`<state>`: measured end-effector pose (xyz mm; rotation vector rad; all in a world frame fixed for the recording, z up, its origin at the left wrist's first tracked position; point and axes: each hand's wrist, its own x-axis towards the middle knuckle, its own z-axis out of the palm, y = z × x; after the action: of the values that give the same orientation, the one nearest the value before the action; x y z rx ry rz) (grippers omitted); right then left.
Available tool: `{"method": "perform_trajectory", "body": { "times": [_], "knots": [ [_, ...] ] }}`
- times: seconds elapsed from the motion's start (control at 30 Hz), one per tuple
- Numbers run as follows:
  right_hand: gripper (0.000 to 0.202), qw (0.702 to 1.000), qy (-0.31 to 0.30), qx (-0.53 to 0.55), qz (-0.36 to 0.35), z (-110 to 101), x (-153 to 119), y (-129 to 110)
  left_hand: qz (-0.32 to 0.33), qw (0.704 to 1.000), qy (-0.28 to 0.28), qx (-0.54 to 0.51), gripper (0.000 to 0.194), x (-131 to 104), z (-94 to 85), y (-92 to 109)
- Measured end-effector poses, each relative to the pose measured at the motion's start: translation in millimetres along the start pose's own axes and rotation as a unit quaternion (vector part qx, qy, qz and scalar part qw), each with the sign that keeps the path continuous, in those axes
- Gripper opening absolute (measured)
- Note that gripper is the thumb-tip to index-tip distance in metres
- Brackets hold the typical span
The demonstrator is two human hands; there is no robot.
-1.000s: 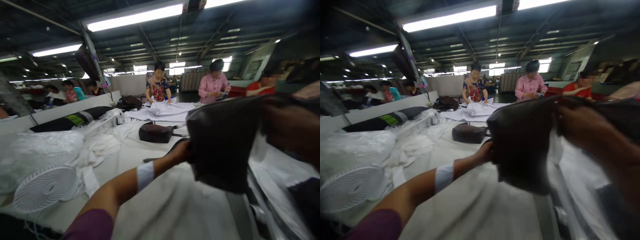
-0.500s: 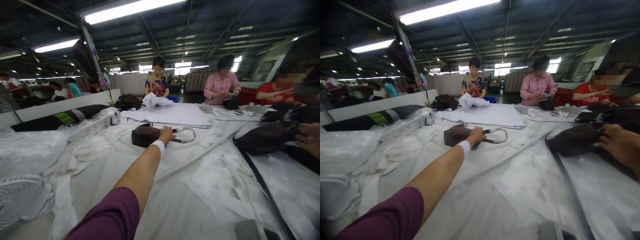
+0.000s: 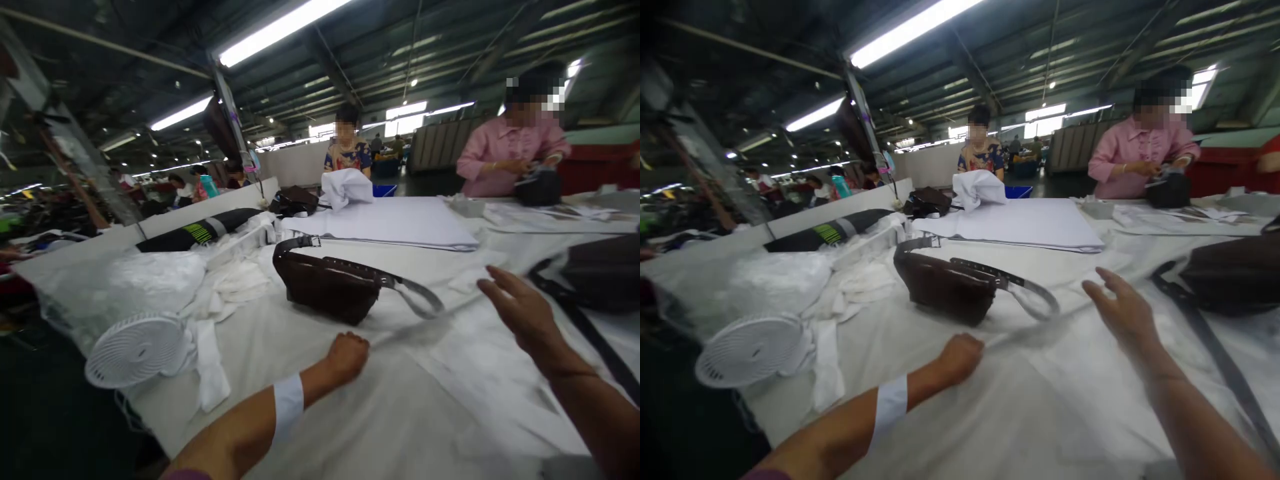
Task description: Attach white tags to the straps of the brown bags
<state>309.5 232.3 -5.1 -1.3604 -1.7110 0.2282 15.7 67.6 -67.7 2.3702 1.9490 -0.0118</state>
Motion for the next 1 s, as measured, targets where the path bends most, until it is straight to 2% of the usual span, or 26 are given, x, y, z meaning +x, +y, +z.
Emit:
{"method": "perform_trajectory", "body": {
  "times": [0.03,0.1,0.13,0.17,0.23,0.3,0.37,0.43,0.5,0.57,0.67,0.77,0.83,0.9,1.0],
  "knots": [
    [0.056,0.999,-0.012,-0.027,-0.046,9.5,-11.0,-23.5,0.074,0.996,0.032,-0.036,0.02,-29.8,-0.4,11.9],
    [0.06,0.987,-0.062,-0.025,-0.143,31.6,-40.3,-71.7,0.198,0.964,0.136,-0.115,0.033,-84.3,-12.8,29.4],
    [0.063,0.975,-0.089,-0.023,-0.203,43.9,-58.0,-94.5,0.23,0.943,0.197,-0.139,0.035,-106.1,-24.3,31.6],
    [0.066,0.96,-0.119,-0.032,-0.251,56.5,-76.7,-115.1,0.233,0.925,0.26,-0.15,0.036,-123.0,-38.0,27.6],
    [0.062,0.932,-0.187,-0.069,-0.303,79.9,-113.5,-146.5,0.158,0.905,0.365,-0.152,0.037,-142.1,-64.9,-0.8],
    [0.054,0.921,-0.23,-0.105,-0.297,96.7,-144.3,-162.6,-0.007,0.902,0.41,-0.136,0.039,-148.2,-79.7,-50.1],
    [0.051,0.933,-0.225,-0.103,-0.261,103.3,-167.8,-164.4,-0.166,0.893,0.395,-0.138,0.042,-152.5,-75.4,-104.5],
    [0.049,0.956,-0.181,-0.066,-0.222,98.4,-187.9,-155.7,-0.25,0.902,0.308,-0.169,0.051,-162.5,-56.1,-147.2],
    [0.044,0.972,-0.141,-0.031,-0.183,84.1,-210.4,-140.3,-0.285,0.908,0.213,-0.221,0.059,-177.6,-32.8,-170.8],
    [0.038,0.981,-0.133,-0.023,-0.14,65.2,-238.3,-120.5,-0.301,0.904,0.15,-0.264,0.067,-192.2,-15.4,-179.0],
    [0.034,0.98,-0.174,-0.049,-0.079,39.1,-285.2,-87.5,-0.295,0.907,0.119,-0.277,0.078,-203.0,-9.3,-178.4],
    [0.035,0.977,-0.194,-0.081,-0.043,18.2,-325.7,-64.8,-0.253,0.929,0.098,-0.252,0.082,-203.8,-22.4,-169.1],
    [0.035,0.979,-0.181,-0.082,-0.038,5.1,-345.2,-61.8,-0.219,0.944,0.09,-0.232,0.083,-205.7,-33.0,-154.2],
    [0.032,0.982,-0.169,-0.063,-0.053,-5.5,-357.1,-64.3,-0.185,0.955,0.093,-0.212,0.083,-211.2,-36.3,-133.4],
    [0.029,0.984,-0.144,-0.081,-0.06,-14.5,-360.0,-63.1,-0.143,0.966,0.087,-0.195,0.082,-223.7,-19.2,-95.7]
  ]
}}
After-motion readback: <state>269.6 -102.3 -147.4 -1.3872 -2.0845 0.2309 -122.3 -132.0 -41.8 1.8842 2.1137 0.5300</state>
